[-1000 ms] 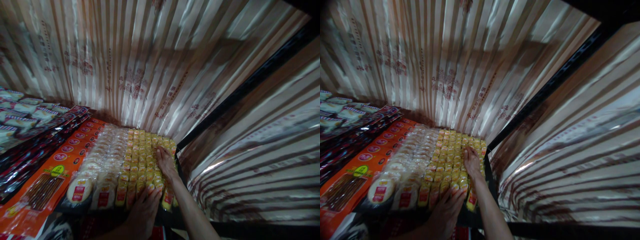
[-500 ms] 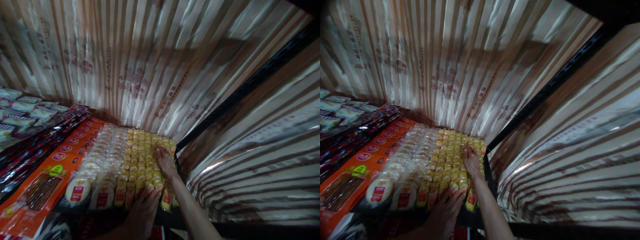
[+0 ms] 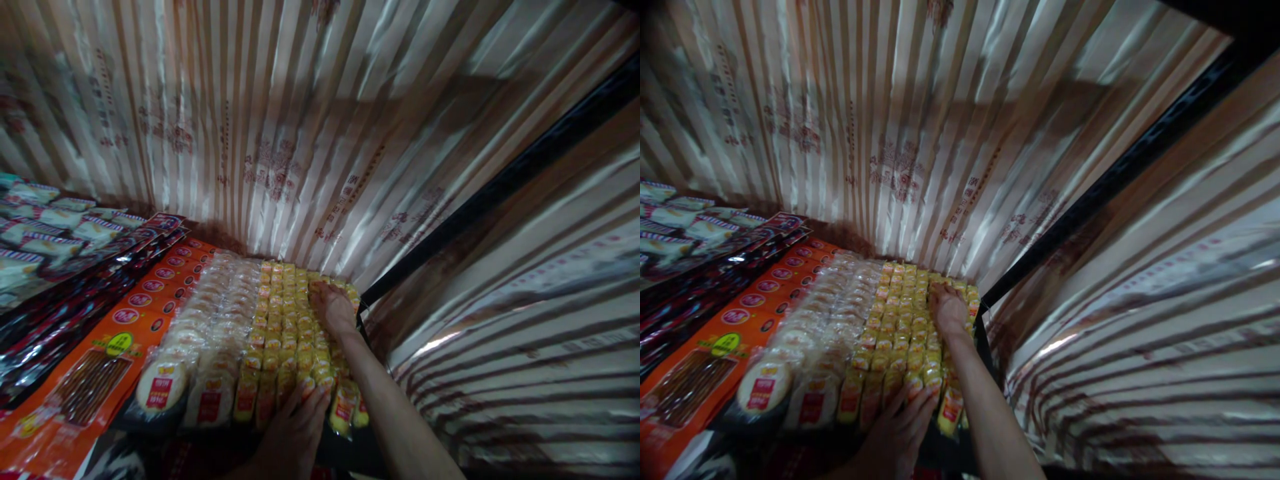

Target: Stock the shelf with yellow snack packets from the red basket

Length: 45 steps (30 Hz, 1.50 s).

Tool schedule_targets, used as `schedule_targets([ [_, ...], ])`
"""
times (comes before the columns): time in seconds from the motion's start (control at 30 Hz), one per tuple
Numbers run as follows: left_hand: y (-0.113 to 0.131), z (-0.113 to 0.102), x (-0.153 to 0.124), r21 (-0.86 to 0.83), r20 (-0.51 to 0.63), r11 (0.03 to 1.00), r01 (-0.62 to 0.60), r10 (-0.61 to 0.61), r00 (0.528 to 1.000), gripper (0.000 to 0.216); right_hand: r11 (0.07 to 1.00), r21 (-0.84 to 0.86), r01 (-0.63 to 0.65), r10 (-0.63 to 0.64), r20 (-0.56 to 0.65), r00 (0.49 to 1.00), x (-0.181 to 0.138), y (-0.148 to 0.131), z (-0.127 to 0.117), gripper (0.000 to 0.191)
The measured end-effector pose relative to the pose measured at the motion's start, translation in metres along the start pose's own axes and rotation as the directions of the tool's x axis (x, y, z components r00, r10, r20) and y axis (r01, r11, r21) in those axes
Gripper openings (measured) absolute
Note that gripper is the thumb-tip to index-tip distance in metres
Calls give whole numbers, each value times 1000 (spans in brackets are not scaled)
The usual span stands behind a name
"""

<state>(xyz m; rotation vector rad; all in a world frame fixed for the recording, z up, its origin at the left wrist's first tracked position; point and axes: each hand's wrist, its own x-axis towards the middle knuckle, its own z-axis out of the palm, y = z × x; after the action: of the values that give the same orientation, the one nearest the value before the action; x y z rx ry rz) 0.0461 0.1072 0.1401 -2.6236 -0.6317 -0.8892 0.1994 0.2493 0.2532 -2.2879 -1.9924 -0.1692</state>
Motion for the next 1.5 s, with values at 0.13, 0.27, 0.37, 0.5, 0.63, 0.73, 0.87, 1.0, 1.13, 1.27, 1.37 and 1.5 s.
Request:
schedule_targets([
  [0.13, 0, 1, 0, 27, 24, 1000, -10, 10, 1000, 41, 999, -51, -19, 24, 95, 995, 7, -6, -2, 32],
  [0.27, -1, 1, 0, 12, 13, 1000, -3, 3, 1000, 40, 999, -30, -45, 49, 133, 990, 15, -7, 0, 27],
  [0.37, -1, 2, 1, 9, -15, 1000, -7, 7, 1000, 38, 998, -18, -61, 63, 127, 990, 19, -6, 1, 24],
  [0.5, 0, 3, 1, 18, -7, 1000, 0, 0, 1000, 39, 999, 10, -46, 45, 130, 991, 20, -3, 1, 21],
  [0.63, 0, 3, 1, 11, 19, 1000, 6, -6, 1000, 39, 999, 27, -29, 26, 102, 994, 18, 0, 3, 23],
  [0.73, 0, 2, 1, -2, -1, 1000, -4, 4, 1000, 37, 999, 21, -31, 29, 85, 996, 16, 2, 6, 25],
  [0.87, -1, 2, 1, -1, -2, 1000, -7, 7, 1000, 37, 1000, -7, -14, 14, 88, 996, 17, 2, 8, 26],
  [1.0, -2, 2, 2, -15, -3, 1000, -13, 13, 1000, 38, 999, -32, 29, -25, 117, 993, 20, 0, 3, 29],
  [1.13, -1, 3, 2, -4, -32, 1000, 10, -10, 999, 37, 998, -47, 47, -40, 148, 988, 24, -4, 0, 28],
  [1.27, 0, 6, 2, 12, -28, 1000, 2, -2, 1000, 37, 998, -53, 44, -36, 142, 989, 26, -2, 1, 23],
  [1.37, 0, 10, 0, 23, -18, 1000, -14, 15, 1000, 37, 998, -57, 20, -13, 121, 993, 24, 2, 2, 22],
  [1.5, 0, 14, -1, 30, -25, 999, -28, 29, 999, 37, 998, -63, 1, 4, 92, 996, 22, 5, 3, 25],
])
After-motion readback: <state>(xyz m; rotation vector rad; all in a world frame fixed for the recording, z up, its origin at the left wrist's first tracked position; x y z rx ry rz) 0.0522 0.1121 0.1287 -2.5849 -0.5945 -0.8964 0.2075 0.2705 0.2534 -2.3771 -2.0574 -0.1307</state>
